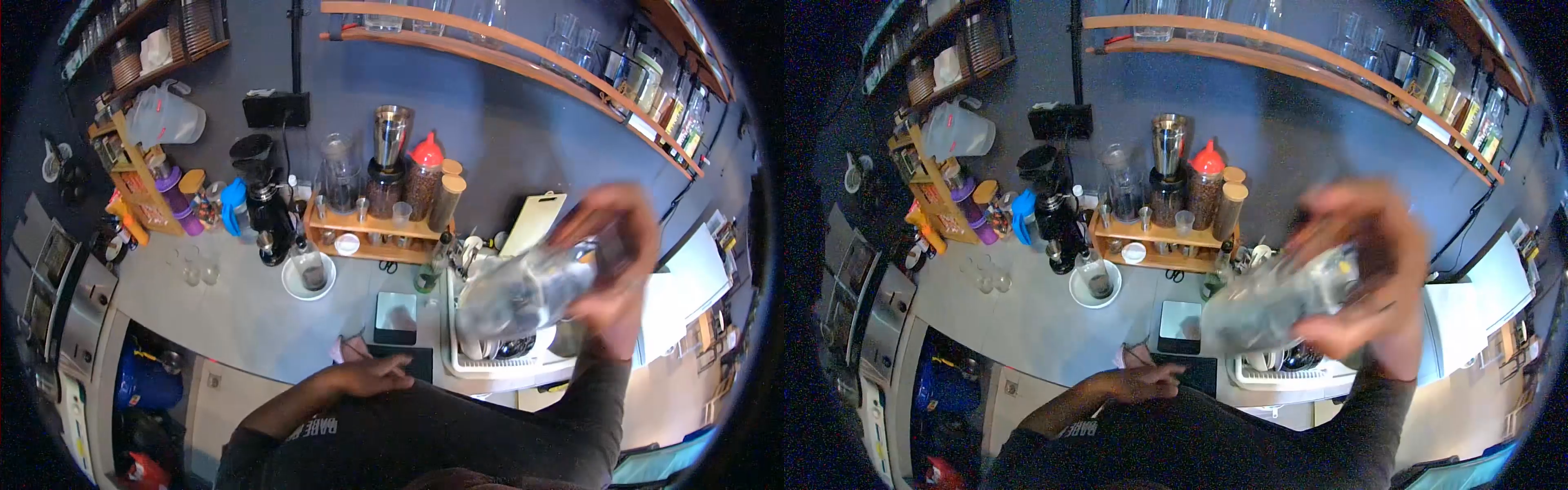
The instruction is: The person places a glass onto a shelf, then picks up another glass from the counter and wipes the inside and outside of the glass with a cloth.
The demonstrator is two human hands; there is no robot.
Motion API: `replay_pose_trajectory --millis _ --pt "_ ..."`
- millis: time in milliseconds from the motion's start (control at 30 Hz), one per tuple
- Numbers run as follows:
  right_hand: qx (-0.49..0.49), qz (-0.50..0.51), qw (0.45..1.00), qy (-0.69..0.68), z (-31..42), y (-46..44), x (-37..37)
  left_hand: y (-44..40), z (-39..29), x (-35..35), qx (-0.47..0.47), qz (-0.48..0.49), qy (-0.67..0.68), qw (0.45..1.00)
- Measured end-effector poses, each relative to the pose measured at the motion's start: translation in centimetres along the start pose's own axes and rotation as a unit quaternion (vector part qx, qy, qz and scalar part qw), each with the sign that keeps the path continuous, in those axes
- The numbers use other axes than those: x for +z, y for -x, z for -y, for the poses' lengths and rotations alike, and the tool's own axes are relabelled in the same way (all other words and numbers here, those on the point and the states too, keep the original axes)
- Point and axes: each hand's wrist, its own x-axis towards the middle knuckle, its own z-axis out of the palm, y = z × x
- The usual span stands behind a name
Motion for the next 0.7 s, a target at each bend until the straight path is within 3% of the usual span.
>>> replay_pose_trajectory --millis 67,167,200,233,267,333,367,400,500,533,600,633,667,700 --pt "-0.117 -0.115 0.984 0.071 1.9 -3.9 -2.3 -0.4 2.5 -0.1 -0.073 0.006 -0.020 0.997" --pt "-0.171 -0.145 0.969 0.106 3.4 -11.1 -9.7 -0.4 9.2 -0.2 0.051 -0.041 0.007 0.998" --pt "-0.186 -0.152 0.963 0.118 3.9 -13.4 -12.4 -0.8 10.3 -0.1 0.012 -0.048 0.038 0.998" --pt "-0.208 -0.203 0.931 0.222 5.0 -15.9 -14.8 -1.1 11.3 0.1 -0.026 -0.056 0.071 0.996" --pt "-0.251 -0.219 0.916 0.224 5.6 -17.4 -12.7 -1.3 12.1 0.2 -0.066 -0.066 0.106 0.990" --pt "-0.332 -0.252 0.879 0.232 7.0 -20.2 -8.5 -0.7 11.3 0.0 -0.048 -0.097 0.103 0.989" --pt "-0.314 -0.151 0.926 0.147 6.9 -21.5 -10.2 0.6 8.5 0.0 -0.062 -0.097 0.123 0.986" --pt "-0.301 -0.179 0.917 0.190 6.7 -23.4 -10.8 1.3 7.0 -0.1 -0.075 -0.097 0.143 0.982" --pt "-0.225 -0.211 0.911 0.274 5.5 -26.0 -10.6 -2.1 14.2 0.5 -0.037 -0.133 0.186 0.973" --pt "-0.194 -0.213 0.912 0.294 4.9 -26.7 -10.5 -2.1 14.1 0.6 -0.068 -0.114 0.240 0.962" --pt "-0.230 -0.219 0.843 0.435 1.9 -29.3 -12.8 -2.2 13.4 1.1 -0.130 -0.073 0.345 0.927" --pt "-0.209 -0.207 0.862 0.413 0.3 -30.4 -13.3 -2.5 14.1 1.3 -0.141 -0.063 0.367 0.917" --pt "-0.281 -0.180 0.874 0.353 -2.1 -31.4 -14.0 -2.8 14.8 1.4 -0.143 -0.061 0.373 0.915" --pt "-0.212 -0.196 0.858 0.425 -1.9 -30.7 -13.1 -3.2 15.9 1.5 -0.142 -0.062 0.371 0.916"
